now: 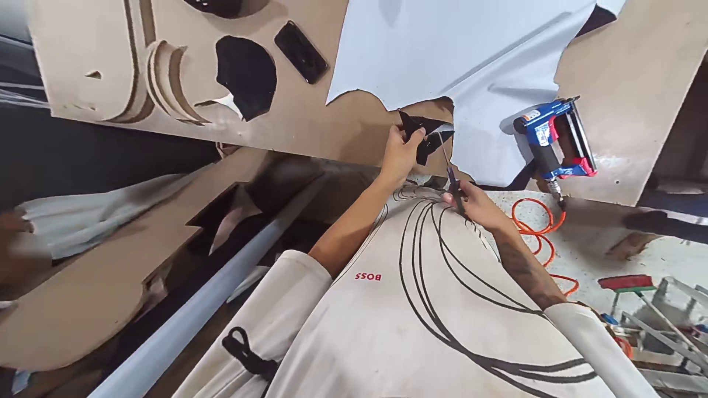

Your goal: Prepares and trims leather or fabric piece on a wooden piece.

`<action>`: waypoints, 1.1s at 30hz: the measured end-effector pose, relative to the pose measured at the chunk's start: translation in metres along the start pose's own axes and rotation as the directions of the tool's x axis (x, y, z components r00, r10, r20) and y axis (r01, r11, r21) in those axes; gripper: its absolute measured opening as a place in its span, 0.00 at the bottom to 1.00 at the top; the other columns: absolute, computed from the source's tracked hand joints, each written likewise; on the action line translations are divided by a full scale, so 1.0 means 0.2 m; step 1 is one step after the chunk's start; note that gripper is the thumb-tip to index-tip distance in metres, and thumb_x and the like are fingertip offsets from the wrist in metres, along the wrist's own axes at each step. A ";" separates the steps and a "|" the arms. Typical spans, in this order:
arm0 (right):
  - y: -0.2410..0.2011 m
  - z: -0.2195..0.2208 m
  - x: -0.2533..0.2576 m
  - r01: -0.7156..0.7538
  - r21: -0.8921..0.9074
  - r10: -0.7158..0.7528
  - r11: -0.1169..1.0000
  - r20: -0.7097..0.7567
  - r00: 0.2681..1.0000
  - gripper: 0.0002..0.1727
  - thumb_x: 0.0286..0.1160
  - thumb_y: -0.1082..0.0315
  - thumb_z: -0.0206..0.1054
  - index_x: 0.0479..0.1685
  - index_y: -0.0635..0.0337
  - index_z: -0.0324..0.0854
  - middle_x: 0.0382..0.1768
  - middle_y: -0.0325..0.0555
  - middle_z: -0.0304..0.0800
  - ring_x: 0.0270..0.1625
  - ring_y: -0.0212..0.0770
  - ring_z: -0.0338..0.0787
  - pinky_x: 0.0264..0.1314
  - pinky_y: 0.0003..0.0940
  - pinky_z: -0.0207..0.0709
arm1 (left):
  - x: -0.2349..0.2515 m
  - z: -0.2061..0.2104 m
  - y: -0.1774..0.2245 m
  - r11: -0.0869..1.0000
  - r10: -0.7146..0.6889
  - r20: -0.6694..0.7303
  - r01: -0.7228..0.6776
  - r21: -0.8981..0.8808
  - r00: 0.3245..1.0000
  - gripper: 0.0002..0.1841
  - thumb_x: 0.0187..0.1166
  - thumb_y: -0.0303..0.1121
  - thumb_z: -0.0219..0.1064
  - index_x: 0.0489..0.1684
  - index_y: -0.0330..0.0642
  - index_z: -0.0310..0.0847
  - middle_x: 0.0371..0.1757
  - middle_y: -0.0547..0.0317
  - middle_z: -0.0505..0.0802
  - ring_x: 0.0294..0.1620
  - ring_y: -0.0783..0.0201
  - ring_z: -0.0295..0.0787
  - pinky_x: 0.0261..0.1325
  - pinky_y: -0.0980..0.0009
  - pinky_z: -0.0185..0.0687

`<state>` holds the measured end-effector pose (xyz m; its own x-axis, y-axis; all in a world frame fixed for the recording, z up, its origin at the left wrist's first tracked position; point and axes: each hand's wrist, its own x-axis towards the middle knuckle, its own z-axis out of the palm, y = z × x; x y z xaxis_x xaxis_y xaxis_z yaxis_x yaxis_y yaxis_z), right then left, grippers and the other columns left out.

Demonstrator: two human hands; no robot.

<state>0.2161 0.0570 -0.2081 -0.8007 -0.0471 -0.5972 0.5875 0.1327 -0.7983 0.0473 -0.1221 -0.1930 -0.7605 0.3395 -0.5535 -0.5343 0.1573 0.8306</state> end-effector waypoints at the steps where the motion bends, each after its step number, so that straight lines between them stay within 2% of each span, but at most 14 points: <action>1: -0.03 0.01 0.01 0.038 -0.018 -0.039 0.999 -0.037 0.999 0.37 0.71 0.33 0.71 0.60 0.60 0.80 0.44 0.42 0.89 0.45 0.35 0.88 0.52 0.39 0.84 | -0.02 0.02 0.03 1.000 0.019 0.017 -0.019 -0.006 1.000 0.30 0.87 0.49 0.65 0.83 0.47 0.62 0.64 0.50 0.90 0.59 0.55 0.92 0.58 0.51 0.91; 4: -0.09 0.03 0.02 0.097 -0.104 -0.113 0.990 -0.152 0.982 0.38 0.67 0.32 0.73 0.59 0.60 0.81 0.45 0.43 0.89 0.47 0.35 0.89 0.52 0.40 0.85 | -0.07 0.06 0.11 0.997 0.074 0.051 -0.072 -0.040 0.996 0.21 0.88 0.41 0.64 0.74 0.41 0.74 0.61 0.49 0.92 0.57 0.55 0.92 0.58 0.51 0.92; 5: -0.11 0.03 0.02 0.112 -0.131 -0.135 0.985 -0.181 0.974 0.38 0.67 0.32 0.73 0.57 0.60 0.82 0.43 0.43 0.89 0.45 0.35 0.88 0.51 0.40 0.85 | -0.08 0.07 0.14 0.995 0.081 0.060 -0.077 -0.063 0.995 0.21 0.88 0.39 0.65 0.74 0.40 0.73 0.62 0.49 0.91 0.59 0.54 0.92 0.62 0.50 0.91; 7: -0.13 0.04 0.01 0.138 -0.157 -0.170 0.978 -0.211 0.963 0.37 0.67 0.33 0.74 0.55 0.60 0.82 0.42 0.43 0.89 0.45 0.35 0.88 0.50 0.39 0.85 | -0.11 0.08 0.19 0.990 0.102 0.067 -0.094 -0.109 0.993 0.20 0.87 0.36 0.64 0.73 0.38 0.72 0.61 0.47 0.91 0.59 0.53 0.92 0.62 0.49 0.91; 10: -0.15 0.05 -0.01 0.166 -0.157 -0.200 0.974 -0.235 0.951 0.36 0.68 0.33 0.73 0.55 0.59 0.81 0.42 0.43 0.88 0.43 0.35 0.88 0.49 0.38 0.85 | -0.13 0.09 0.24 0.983 0.124 0.078 -0.112 -0.148 0.989 0.18 0.87 0.33 0.64 0.71 0.37 0.73 0.59 0.46 0.91 0.56 0.51 0.93 0.58 0.48 0.93; 13: -0.15 0.04 -0.04 0.178 -0.141 -0.209 0.974 -0.252 0.945 0.38 0.68 0.32 0.72 0.56 0.60 0.79 0.40 0.43 0.87 0.41 0.34 0.87 0.45 0.37 0.84 | -0.15 0.09 0.27 0.981 0.115 0.094 -0.099 -0.164 0.989 0.20 0.85 0.31 0.65 0.74 0.38 0.69 0.59 0.45 0.90 0.54 0.49 0.93 0.54 0.47 0.94; 16: -0.15 0.02 -0.05 0.193 -0.144 -0.225 0.971 -0.259 0.939 0.38 0.67 0.32 0.73 0.55 0.60 0.79 0.40 0.42 0.87 0.41 0.34 0.86 0.45 0.36 0.83 | -0.17 0.09 0.28 0.979 0.115 0.125 -0.092 -0.180 0.985 0.20 0.85 0.29 0.65 0.74 0.39 0.70 0.59 0.43 0.90 0.53 0.47 0.94 0.52 0.45 0.94; 20: -0.12 0.03 -0.08 0.222 -0.072 -0.233 0.972 -0.266 0.935 0.29 0.69 0.39 0.76 0.46 0.58 0.83 0.33 0.38 0.87 0.35 0.30 0.86 0.40 0.33 0.83 | -0.17 0.09 0.29 0.976 0.142 0.112 -0.121 -0.181 0.984 0.18 0.87 0.30 0.63 0.73 0.38 0.71 0.60 0.43 0.90 0.52 0.46 0.94 0.52 0.45 0.94; 24: -0.07 0.03 -0.12 0.267 -0.011 -0.261 0.964 -0.261 0.929 0.21 0.71 0.48 0.77 0.37 0.58 0.82 0.27 0.37 0.84 0.28 0.29 0.82 0.32 0.29 0.79 | -0.15 0.05 0.35 0.978 0.161 0.083 -0.147 -0.147 0.983 0.18 0.87 0.29 0.62 0.73 0.40 0.73 0.58 0.44 0.90 0.47 0.48 0.95 0.47 0.48 0.95; 27: -0.08 0.02 -0.13 0.274 -0.016 -0.271 0.962 -0.210 0.939 0.27 0.69 0.41 0.77 0.42 0.58 0.81 0.28 0.35 0.82 0.28 0.27 0.80 0.31 0.28 0.76 | -0.16 0.04 0.35 0.985 0.149 0.138 -0.136 -0.102 0.979 0.18 0.87 0.27 0.62 0.74 0.38 0.74 0.57 0.43 0.91 0.45 0.48 0.95 0.44 0.50 0.96; 29: -0.10 0.01 -0.12 0.285 0.014 -0.277 0.958 -0.194 0.941 0.30 0.66 0.38 0.78 0.46 0.57 0.81 0.31 0.34 0.84 0.31 0.27 0.82 0.35 0.28 0.79 | -0.16 0.05 0.34 0.988 0.130 0.167 -0.114 -0.103 0.977 0.18 0.86 0.26 0.61 0.73 0.37 0.75 0.56 0.41 0.91 0.45 0.47 0.95 0.45 0.50 0.96; 31: -0.12 0.00 -0.11 0.291 0.022 -0.282 0.957 -0.184 0.942 0.31 0.66 0.37 0.78 0.49 0.56 0.81 0.34 0.35 0.85 0.34 0.27 0.84 0.38 0.29 0.81 | -0.18 0.07 0.34 0.989 0.119 0.171 -0.100 -0.113 0.978 0.18 0.86 0.25 0.62 0.73 0.36 0.75 0.55 0.40 0.91 0.45 0.46 0.95 0.45 0.49 0.96; 33: -0.12 -0.01 -0.10 0.290 0.020 -0.281 0.957 -0.194 0.940 0.28 0.67 0.40 0.78 0.46 0.56 0.82 0.33 0.36 0.85 0.33 0.28 0.84 0.37 0.29 0.80 | -0.19 0.07 0.33 0.987 0.130 0.160 -0.112 -0.117 0.979 0.19 0.86 0.25 0.62 0.74 0.36 0.75 0.56 0.40 0.91 0.45 0.46 0.95 0.46 0.49 0.96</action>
<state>0.2182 0.0573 -0.1773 -0.9402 0.1105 -0.3222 0.3326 0.0933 -0.9384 0.0460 -0.1108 -0.1155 -0.7544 0.5010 -0.4241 -0.4857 0.0086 0.8741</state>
